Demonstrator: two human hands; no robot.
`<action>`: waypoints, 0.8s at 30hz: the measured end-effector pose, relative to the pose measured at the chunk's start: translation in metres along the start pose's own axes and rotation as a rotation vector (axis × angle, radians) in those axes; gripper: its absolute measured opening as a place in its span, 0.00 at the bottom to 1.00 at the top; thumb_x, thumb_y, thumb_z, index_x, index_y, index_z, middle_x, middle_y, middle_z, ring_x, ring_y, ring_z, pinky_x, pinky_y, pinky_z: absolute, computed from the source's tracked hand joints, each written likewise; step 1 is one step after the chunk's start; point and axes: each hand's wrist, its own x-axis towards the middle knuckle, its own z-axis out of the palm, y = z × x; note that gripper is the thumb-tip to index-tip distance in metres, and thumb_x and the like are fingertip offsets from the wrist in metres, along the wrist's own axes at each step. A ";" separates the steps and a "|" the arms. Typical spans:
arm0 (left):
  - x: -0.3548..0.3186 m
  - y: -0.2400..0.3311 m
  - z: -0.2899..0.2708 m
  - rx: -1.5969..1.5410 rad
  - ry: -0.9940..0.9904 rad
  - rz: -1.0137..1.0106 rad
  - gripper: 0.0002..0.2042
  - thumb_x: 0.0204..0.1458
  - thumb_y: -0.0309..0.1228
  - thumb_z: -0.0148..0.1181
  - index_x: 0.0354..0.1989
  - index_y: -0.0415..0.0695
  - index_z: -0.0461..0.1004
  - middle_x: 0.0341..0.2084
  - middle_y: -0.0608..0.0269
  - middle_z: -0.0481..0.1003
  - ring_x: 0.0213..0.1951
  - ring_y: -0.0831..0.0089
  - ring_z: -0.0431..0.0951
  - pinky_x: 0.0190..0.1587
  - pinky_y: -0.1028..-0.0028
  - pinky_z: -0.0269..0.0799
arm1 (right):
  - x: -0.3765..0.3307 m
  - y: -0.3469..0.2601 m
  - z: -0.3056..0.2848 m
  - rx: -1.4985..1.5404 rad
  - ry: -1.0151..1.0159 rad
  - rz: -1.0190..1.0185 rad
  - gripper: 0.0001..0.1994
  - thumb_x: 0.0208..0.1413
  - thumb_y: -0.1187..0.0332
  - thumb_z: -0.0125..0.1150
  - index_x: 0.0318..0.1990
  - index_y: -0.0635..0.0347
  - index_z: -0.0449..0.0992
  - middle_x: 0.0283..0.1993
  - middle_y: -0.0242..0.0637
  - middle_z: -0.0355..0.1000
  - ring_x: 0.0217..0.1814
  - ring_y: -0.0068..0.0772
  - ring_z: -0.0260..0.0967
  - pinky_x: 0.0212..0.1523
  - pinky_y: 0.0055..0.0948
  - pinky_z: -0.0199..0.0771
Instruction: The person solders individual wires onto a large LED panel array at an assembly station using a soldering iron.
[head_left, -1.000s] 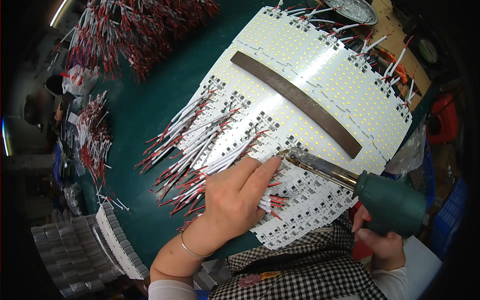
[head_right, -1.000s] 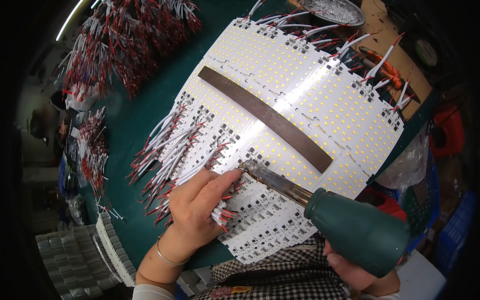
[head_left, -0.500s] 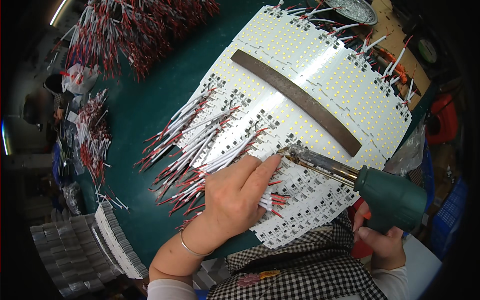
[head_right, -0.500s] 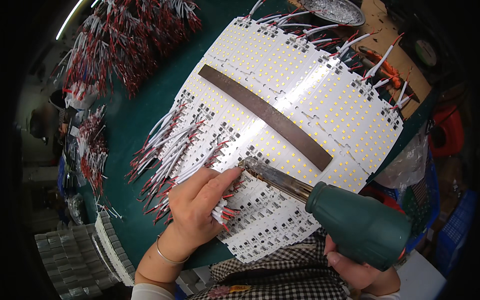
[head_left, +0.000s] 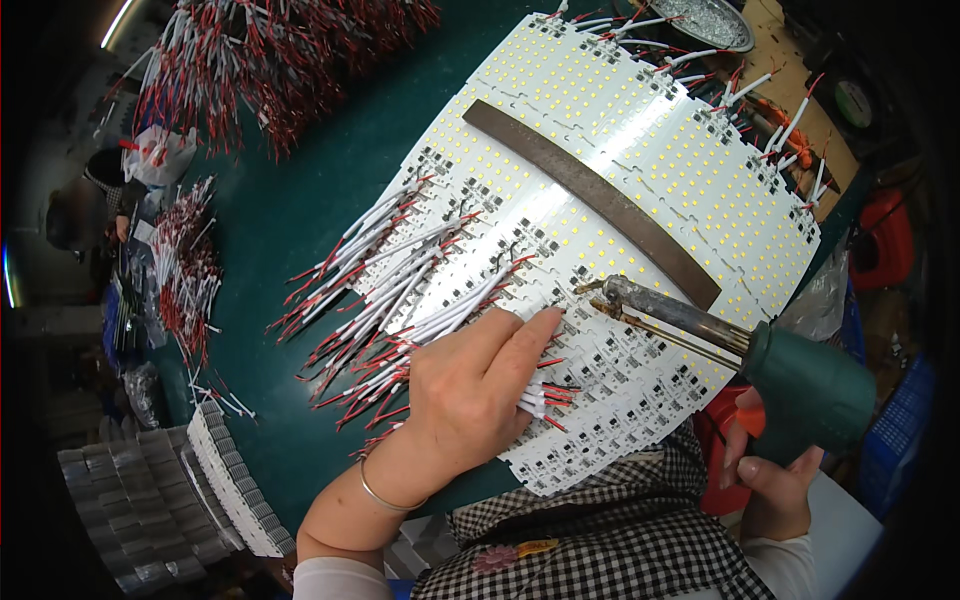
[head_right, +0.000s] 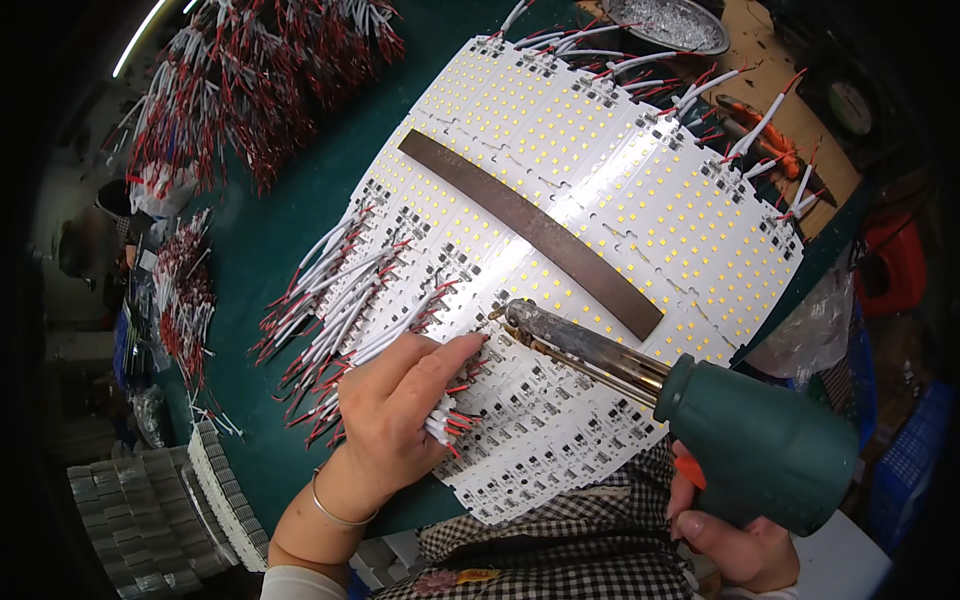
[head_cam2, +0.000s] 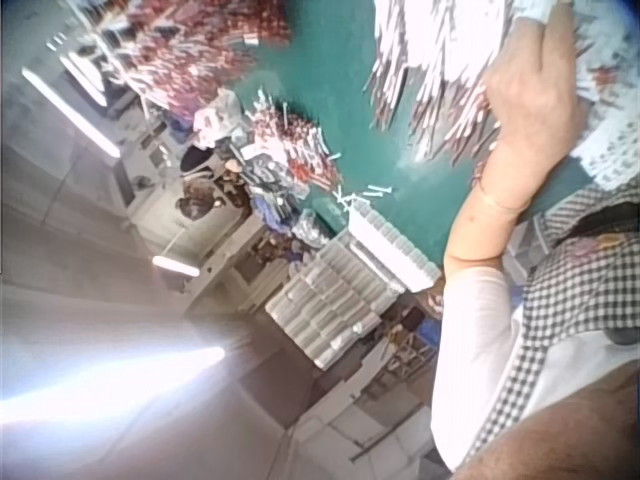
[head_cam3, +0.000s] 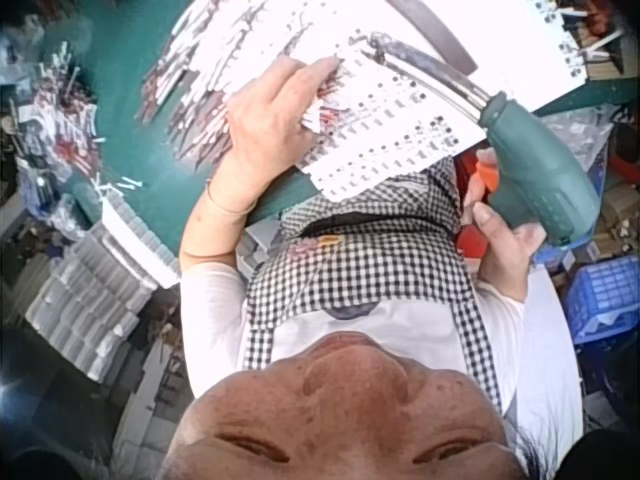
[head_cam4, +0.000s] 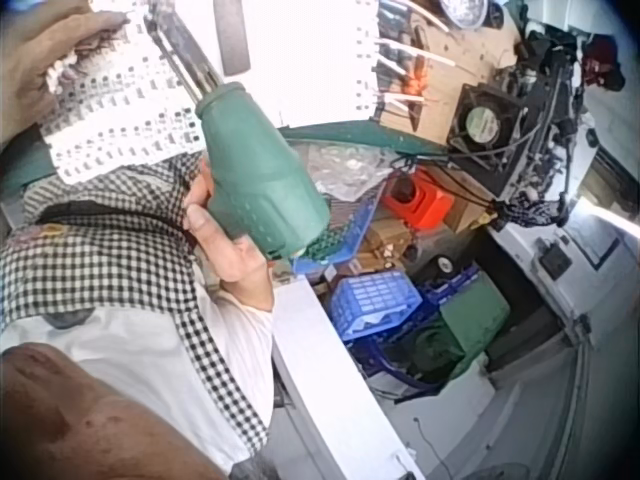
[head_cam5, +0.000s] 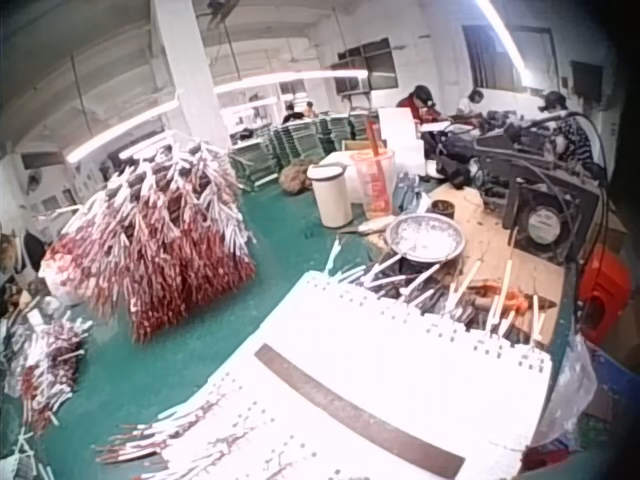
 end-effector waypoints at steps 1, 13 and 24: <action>0.000 0.000 0.000 0.005 -0.001 0.003 0.30 0.22 0.18 0.61 0.46 0.38 0.75 0.26 0.61 0.71 0.20 0.68 0.71 0.20 0.71 0.65 | -0.001 0.000 -0.002 -0.005 -0.009 0.029 0.30 0.41 0.76 0.64 0.56 0.73 0.64 0.36 0.45 0.70 0.28 0.26 0.67 0.27 0.22 0.69; 0.012 -0.002 -0.008 -0.245 -0.058 -0.162 0.19 0.32 0.17 0.62 0.39 0.41 0.79 0.21 0.59 0.74 0.23 0.68 0.75 0.25 0.72 0.71 | -0.006 0.002 -0.011 -0.028 0.043 0.033 0.30 0.38 0.75 0.65 0.53 0.73 0.66 0.38 0.47 0.70 0.26 0.29 0.68 0.25 0.25 0.70; 0.006 -0.006 -0.002 -0.112 -0.031 0.049 0.25 0.28 0.18 0.62 0.43 0.39 0.76 0.23 0.61 0.71 0.20 0.67 0.72 0.19 0.71 0.65 | -0.010 0.031 -0.022 -0.089 0.021 -0.136 0.29 0.37 0.74 0.69 0.50 0.73 0.65 0.39 0.47 0.68 0.22 0.31 0.70 0.19 0.24 0.73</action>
